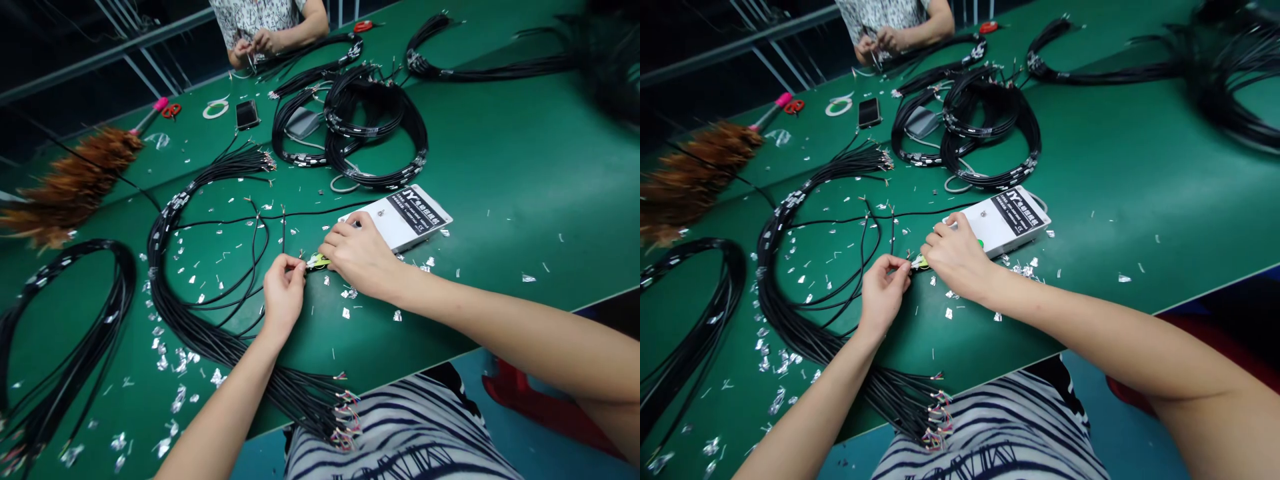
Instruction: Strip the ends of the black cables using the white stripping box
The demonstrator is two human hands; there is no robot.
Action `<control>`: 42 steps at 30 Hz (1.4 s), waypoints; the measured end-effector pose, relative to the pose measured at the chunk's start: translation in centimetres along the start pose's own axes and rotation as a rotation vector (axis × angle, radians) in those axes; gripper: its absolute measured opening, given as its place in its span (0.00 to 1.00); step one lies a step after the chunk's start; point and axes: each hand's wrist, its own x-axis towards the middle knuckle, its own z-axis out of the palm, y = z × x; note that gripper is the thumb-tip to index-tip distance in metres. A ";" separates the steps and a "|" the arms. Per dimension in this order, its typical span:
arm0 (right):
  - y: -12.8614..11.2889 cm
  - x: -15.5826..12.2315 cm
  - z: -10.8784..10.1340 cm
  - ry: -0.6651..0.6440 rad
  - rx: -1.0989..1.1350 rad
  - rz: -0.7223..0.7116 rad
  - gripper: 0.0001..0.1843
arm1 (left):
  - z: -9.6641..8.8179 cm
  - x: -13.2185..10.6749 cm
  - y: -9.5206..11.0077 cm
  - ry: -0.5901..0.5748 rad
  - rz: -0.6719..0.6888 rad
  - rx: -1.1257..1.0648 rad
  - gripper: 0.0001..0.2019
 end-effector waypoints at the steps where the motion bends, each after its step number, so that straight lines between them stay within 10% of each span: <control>1: 0.2 -0.4 -0.2 0.022 0.032 -0.004 0.04 | 0.0 0.0 0.0 0.000 0.002 0.005 0.07; 8: 2.4 -7.4 -0.9 0.528 0.324 0.232 0.07 | -0.2 0.0 -0.3 -0.008 0.009 0.002 0.07; 27: 1.0 -9.4 0.7 0.595 0.289 0.170 0.09 | -2.7 -0.1 -1.2 0.041 0.175 0.286 0.04; 36: -3.1 -10.8 1.5 0.450 0.591 -0.022 0.12 | -7.5 5.6 0.9 0.133 0.287 0.947 0.11; 42: -5.7 -11.5 0.9 0.081 0.886 -0.117 0.09 | -8.6 7.0 0.9 0.107 0.176 1.342 0.12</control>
